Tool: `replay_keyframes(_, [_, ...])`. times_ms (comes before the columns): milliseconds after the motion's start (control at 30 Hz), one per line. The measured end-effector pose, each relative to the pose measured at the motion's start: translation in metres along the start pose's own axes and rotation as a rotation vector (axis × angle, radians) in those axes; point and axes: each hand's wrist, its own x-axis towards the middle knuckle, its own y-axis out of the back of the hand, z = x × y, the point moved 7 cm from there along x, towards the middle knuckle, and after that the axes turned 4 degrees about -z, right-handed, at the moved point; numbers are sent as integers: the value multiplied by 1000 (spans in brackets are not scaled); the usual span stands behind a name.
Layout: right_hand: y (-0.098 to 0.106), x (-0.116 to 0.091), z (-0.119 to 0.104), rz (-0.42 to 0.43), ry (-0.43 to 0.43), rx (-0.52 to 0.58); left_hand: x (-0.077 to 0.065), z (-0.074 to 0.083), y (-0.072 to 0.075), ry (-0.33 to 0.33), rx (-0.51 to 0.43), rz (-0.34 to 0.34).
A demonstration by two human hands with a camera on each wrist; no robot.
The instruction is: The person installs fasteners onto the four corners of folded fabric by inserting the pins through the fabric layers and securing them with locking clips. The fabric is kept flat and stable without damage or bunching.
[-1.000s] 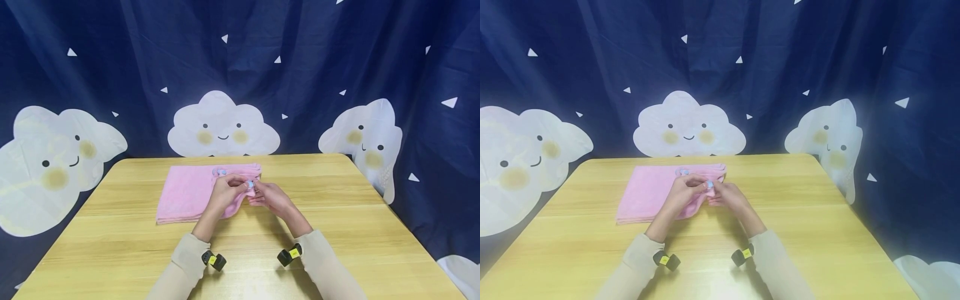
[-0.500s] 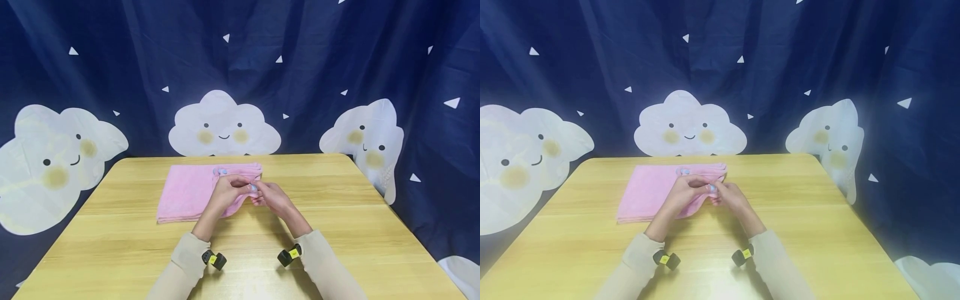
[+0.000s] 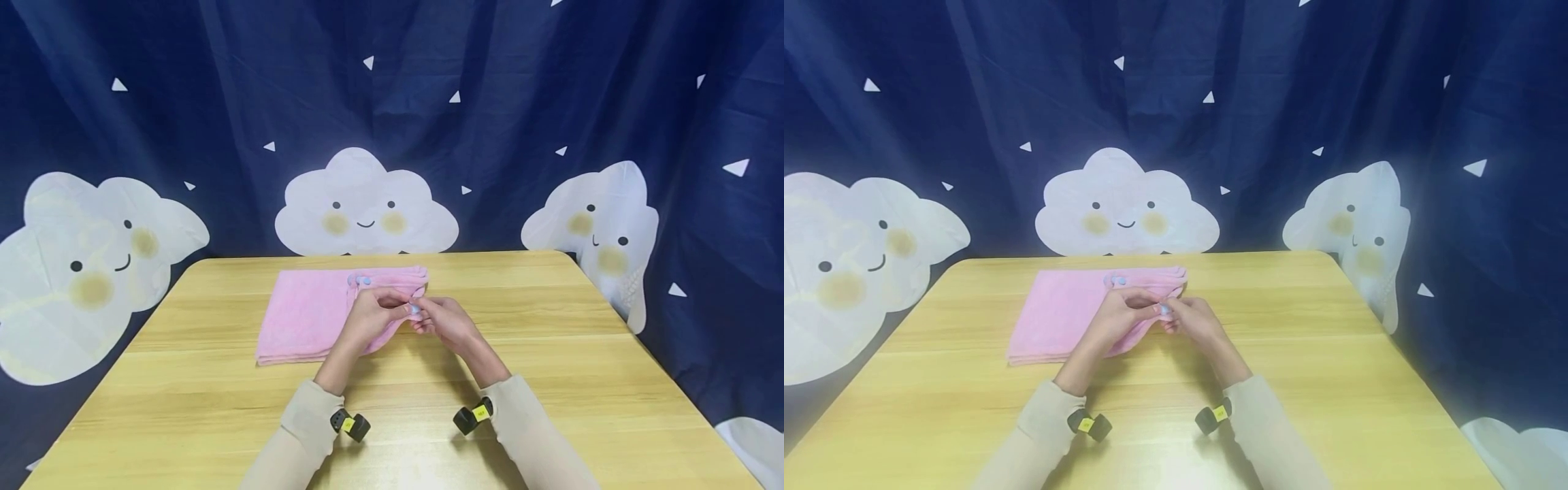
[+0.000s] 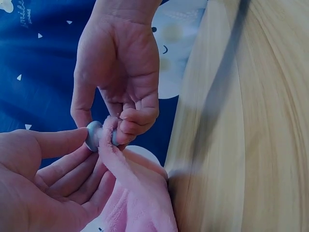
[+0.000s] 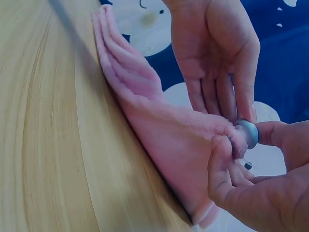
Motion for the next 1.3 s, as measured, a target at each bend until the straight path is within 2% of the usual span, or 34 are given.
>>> replay_keyframes(133, [-1, 1, 0, -16, -1, -12, 0, -1, 1, 20, -6, -1])
replay_keyframes(300, [1, 0, 3, 2, -32, -65, -2, 0, -1, 37, 35, -13])
replay_keyframes(400, [4, -1, 3, 18, -50, -160, -3, -1, -5, 59, 119, -34])
replay_keyframes(567, [10, -3, 2, 0, -80, -415, -5, -2, -17, 72, 264, -91])
replay_keyframes(633, [13, -4, 0, 10, -74, -516, -5, -3, -22, 72, 303, -108])
replay_keyframes(733, [17, -6, -6, 60, -42, -612, -6, -5, -29, 61, 361, -116])
replay_keyframes(867, [19, -6, -11, 106, -25, -639, -6, -10, -37, 44, 433, -126])
replay_keyframes(1133, [18, -6, -12, 124, -21, -597, -6, -18, -45, 45, 507, -152])
replay_keyframes(1300, [16, -6, -12, 104, -10, -589, -7, -18, -49, 33, 539, -179])
